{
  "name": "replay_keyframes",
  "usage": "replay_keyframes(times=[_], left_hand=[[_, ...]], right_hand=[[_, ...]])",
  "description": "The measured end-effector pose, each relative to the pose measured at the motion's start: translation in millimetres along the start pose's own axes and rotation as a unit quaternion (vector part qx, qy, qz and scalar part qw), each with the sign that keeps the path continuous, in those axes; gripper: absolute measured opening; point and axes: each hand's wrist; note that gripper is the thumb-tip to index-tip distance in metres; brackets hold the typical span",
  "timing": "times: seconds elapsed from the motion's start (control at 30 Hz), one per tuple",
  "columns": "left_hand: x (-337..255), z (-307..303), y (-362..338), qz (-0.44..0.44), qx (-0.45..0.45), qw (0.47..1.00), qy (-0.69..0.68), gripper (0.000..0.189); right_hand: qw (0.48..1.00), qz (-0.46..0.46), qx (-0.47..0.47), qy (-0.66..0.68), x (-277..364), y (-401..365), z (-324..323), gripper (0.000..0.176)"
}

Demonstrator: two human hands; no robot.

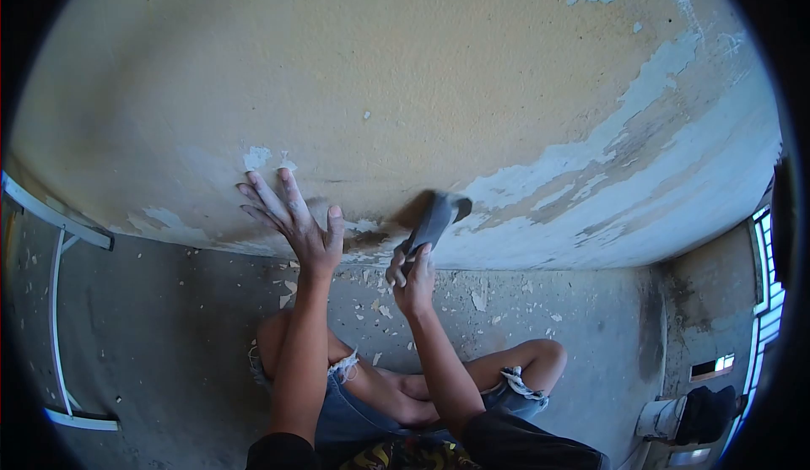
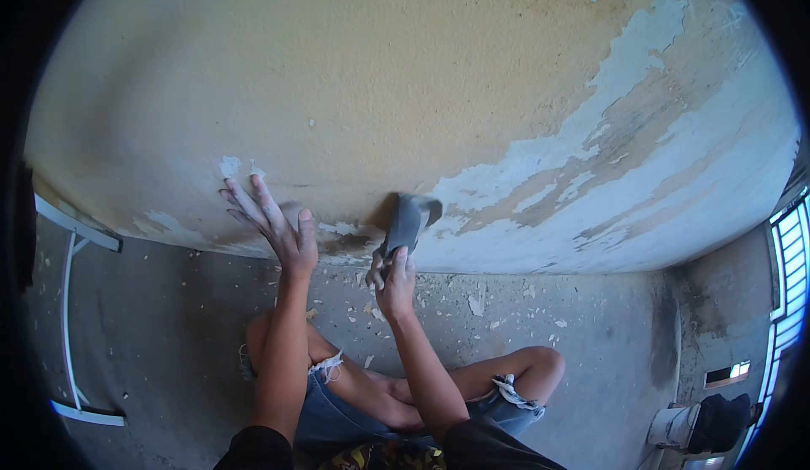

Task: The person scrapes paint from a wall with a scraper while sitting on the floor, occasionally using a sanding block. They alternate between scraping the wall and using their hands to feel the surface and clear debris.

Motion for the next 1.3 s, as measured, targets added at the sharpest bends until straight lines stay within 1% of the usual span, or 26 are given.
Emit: replay_keyframes(times=[0.03, 0.1, 0.13, 0.17, 0.23, 0.3, 0.33, 0.4, 0.43, 0.5, 0.53, 0.6, 0.7, 0.73, 0.77, 0.8, 0.83, 0.9, 0.93, 1.0, 1.03, 1.07, 1.1, 1.17, 1.23, 1.3], left_hand=[[0, 0, 1, -0.005, -0.008, 1.000, -0.008, 0.082], [0, -1, -1, -0.002, -0.013, 1.000, -0.005, 0.082], [1, 1, 1, 0.002, -0.011, 1.000, -0.001, 0.082], [3, 2, 5, 0.003, -0.017, 1.000, 0.000, 0.082], [1, -5, 1, 0.004, 0.020, 1.000, 0.014, 0.085], [-2, -7, 2, 0.008, 0.030, 0.999, 0.005, 0.085], [-1, -4, 2, 0.005, 0.021, 1.000, 0.003, 0.085], [0, -2, 1, 0.002, 0.007, 1.000, 0.000, 0.085], [0, -3, 1, 0.000, 0.004, 1.000, 0.000, 0.085], [0, -5, 1, 0.000, 0.016, 1.000, 0.010, 0.085], [0, -4, 2, 0.005, 0.007, 1.000, 0.009, 0.085], [0, -5, 1, 0.008, 0.010, 1.000, 0.013, 0.085], [1, -5, 0, 0.005, 0.017, 1.000, 0.015, 0.085], [-1, -7, 1, -0.001, 0.027, 1.000, 0.010, 0.087], [-2, -8, -1, 0.000, 0.037, 0.999, 0.008, 0.087], [-3, -6, 1, 0.001, 0.027, 1.000, 0.003, 0.087], [-4, -6, 2, -0.002, 0.016, 1.000, -0.001, 0.087], [-3, -6, 1, -0.008, 0.012, 1.000, 0.003, 0.087], [-2, -8, 0, -0.006, 0.019, 1.000, 0.014, 0.087], [-1, -7, 1, -0.008, 0.017, 1.000, 0.017, 0.086], [1, -8, 1, -0.002, 0.018, 1.000, 0.017, 0.086], [1, -6, 1, 0.005, 0.020, 1.000, 0.019, 0.086], [0, -4, 2, 0.003, 0.013, 1.000, 0.016, 0.086], [2, -4, 0, -0.001, 0.007, 1.000, 0.003, 0.082], [-1, -11, -2, -0.003, 0.031, 0.999, 0.006, 0.083], [-5, -9, 2, 0.002, 0.033, 0.999, 0.002, 0.085]], right_hand=[[1.000, 0.028, -0.012, -0.001, -11, -9, -11, 0.039], [0.992, 0.080, -0.084, -0.044, -51, -35, -38, 0.039], [0.993, 0.077, -0.078, -0.045, -56, -41, -42, 0.039], [0.990, 0.088, -0.105, -0.020, -59, -44, -43, 0.039], [0.983, 0.105, -0.150, 0.003, -50, -51, -34, 0.039], [0.997, 0.052, -0.059, 0.023, -22, -24, -9, 0.040], [0.997, 0.048, -0.060, 0.022, -4, -12, 7, 0.040], [0.999, -0.006, -0.009, 0.049, 24, 2, 32, 0.041], [0.999, -0.006, -0.006, 0.048, 22, 0, 30, 0.041], [0.999, 0.027, -0.017, 0.036, 6, -11, 12, 0.043], [0.996, 0.063, -0.054, 0.007, -16, -21, -9, 0.043], [0.987, 0.094, -0.124, -0.032, -54, -40, -42, 0.039], [0.990, 0.091, -0.108, 0.004, -40, -42, -22, 0.038], [0.994, 0.069, -0.082, 0.032, -29, -34, -11, 0.038], [0.997, 0.044, -0.066, 0.025, -11, -23, 8, 0.040], [0.999, 0.014, -0.029, 0.031, 7, -11, 22, 0.043], [0.999, 0.013, -0.031, 0.028, 21, -1, 31, 0.043], [0.999, -0.030, 0.010, 0.029, 38, 10, 42, 0.045], [1.000, -0.014, 0.011, 0.013, 35, 6, 36, 0.045], [0.999, 0.043, -0.030, 0.009, 4, -11, 7, 0.042], [0.994, 0.056, -0.095, -0.029, -15, -23, -5, 0.041], [0.990, 0.112, -0.077, -0.020, -35, -35, -34, 0.038], [0.988, 0.111, -0.108, 0.009, -36, -49, -28, 0.037], [0.988, 0.101, -0.120, 0.006, -25, -50, -20, 0.041], [0.994, 0.057, -0.092, 0.006, 5, -29, 4, 0.043], [0.998, -0.004, -0.057, 0.031, 43, -2, 34, 0.045]])
Point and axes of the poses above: each hand's wrist, its own y-axis towards the middle knuckle, its own z-axis out of the palm, x = y × z, and after that the axes turned 8 degrees about y, right-handed
